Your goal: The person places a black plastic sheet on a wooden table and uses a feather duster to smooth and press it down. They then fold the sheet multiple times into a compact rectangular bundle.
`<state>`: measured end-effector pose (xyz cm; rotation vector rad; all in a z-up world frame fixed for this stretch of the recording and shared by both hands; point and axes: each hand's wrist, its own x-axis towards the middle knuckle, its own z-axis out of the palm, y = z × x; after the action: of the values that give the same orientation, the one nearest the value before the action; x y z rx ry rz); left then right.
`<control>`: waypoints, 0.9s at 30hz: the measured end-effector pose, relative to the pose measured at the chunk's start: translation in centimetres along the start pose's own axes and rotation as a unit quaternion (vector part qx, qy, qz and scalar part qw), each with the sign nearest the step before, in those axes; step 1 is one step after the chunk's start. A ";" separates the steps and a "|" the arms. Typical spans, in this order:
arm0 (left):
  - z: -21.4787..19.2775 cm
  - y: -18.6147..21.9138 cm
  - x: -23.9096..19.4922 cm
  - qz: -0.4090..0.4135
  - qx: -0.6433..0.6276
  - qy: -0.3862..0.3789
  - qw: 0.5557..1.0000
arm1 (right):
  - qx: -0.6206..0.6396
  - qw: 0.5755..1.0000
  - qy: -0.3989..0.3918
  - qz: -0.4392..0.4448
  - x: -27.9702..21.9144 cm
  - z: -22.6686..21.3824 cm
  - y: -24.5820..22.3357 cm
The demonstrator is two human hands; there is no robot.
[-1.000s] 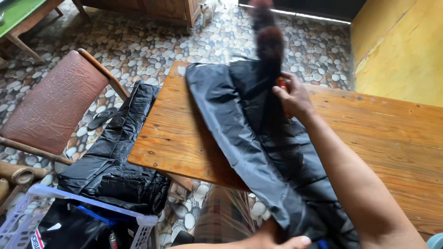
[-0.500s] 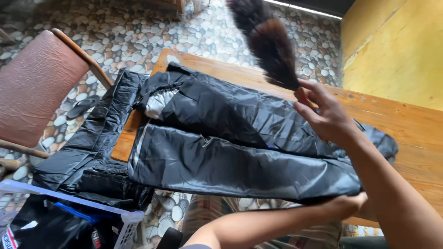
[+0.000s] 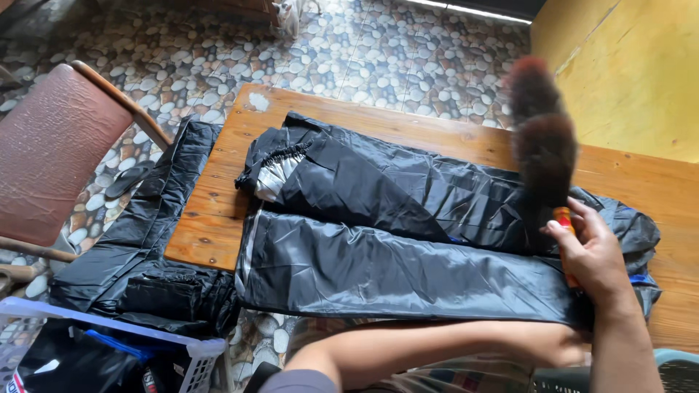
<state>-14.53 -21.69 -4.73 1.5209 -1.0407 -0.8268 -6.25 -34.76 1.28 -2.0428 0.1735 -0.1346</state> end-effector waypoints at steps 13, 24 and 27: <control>-21.1 1.8 -24.4 -0.096 0.646 0.252 0.714 | 0.060 0.986 0.134 -0.084 -0.6 -0.6 5.6; -26.1 -2.2 -23.9 -0.066 0.706 0.200 0.676 | 0.063 0.982 0.155 -0.083 0.1 -1.6 7.3; -26.6 -1.7 -22.3 -0.008 0.723 0.186 0.665 | 0.060 0.983 0.151 -0.082 0.1 -2.1 8.1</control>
<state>1.47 9.02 -1.77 2.8072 -1.3983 0.6360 -7.01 -40.30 -4.95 -1.9069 0.1801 -0.5480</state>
